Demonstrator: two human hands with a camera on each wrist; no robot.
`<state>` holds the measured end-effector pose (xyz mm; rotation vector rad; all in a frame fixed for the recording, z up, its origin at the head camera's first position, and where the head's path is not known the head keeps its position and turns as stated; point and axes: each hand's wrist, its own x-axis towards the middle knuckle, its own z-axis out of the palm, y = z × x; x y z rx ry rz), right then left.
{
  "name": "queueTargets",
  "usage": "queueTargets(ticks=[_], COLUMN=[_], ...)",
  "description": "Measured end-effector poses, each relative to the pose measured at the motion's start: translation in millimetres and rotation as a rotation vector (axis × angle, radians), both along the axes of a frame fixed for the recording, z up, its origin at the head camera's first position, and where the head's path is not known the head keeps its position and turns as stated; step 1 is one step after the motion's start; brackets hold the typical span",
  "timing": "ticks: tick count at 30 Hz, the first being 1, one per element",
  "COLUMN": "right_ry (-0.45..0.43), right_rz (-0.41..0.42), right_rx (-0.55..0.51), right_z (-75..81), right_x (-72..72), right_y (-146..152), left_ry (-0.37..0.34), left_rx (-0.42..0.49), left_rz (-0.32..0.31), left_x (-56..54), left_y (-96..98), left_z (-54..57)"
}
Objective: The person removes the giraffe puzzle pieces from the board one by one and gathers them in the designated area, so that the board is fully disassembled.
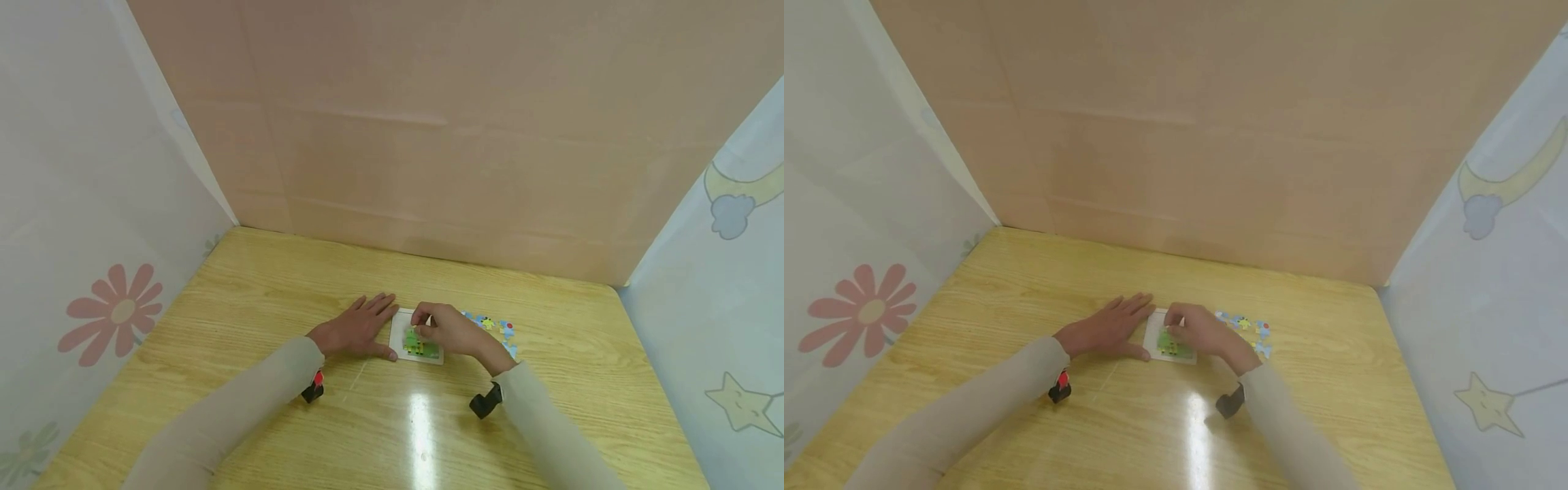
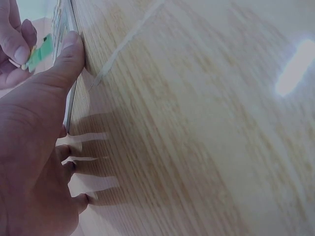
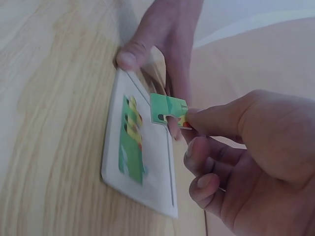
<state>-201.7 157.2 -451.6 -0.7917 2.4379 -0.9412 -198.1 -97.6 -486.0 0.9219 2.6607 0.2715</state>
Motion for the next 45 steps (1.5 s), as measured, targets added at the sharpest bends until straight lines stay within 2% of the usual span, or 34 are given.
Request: queueTargets(ticks=[8, 14, 24, 35, 45], right_ry=[0.049, 0.076, 0.018, -0.011, 0.019], right_rz=[-0.082, -0.099, -0.092, -0.057, -0.093], right_rx=[0.006, 0.013, 0.028, 0.030, 0.057], right_z=[2.3, -1.4, -7.4, -14.7, -7.8], right_x=[6.5, 14.1, 24.6, 26.8, 27.5], right_y=[31.2, 56.1, 88.8, 95.5, 92.6], left_ry=[0.003, 0.011, 0.000, 0.010, 0.013], left_rx=[-0.002, 0.001, 0.005, 0.000, 0.002], left_rz=[0.002, 0.005, 0.004, -0.003, -0.005], left_x=[0.5, 0.4, 0.7, -0.2, -2.9], left_y=[-0.9, -1.9, -1.9, -2.0, -0.7], left_z=[-1.9, -5.8, -5.9, -6.4, -5.1])
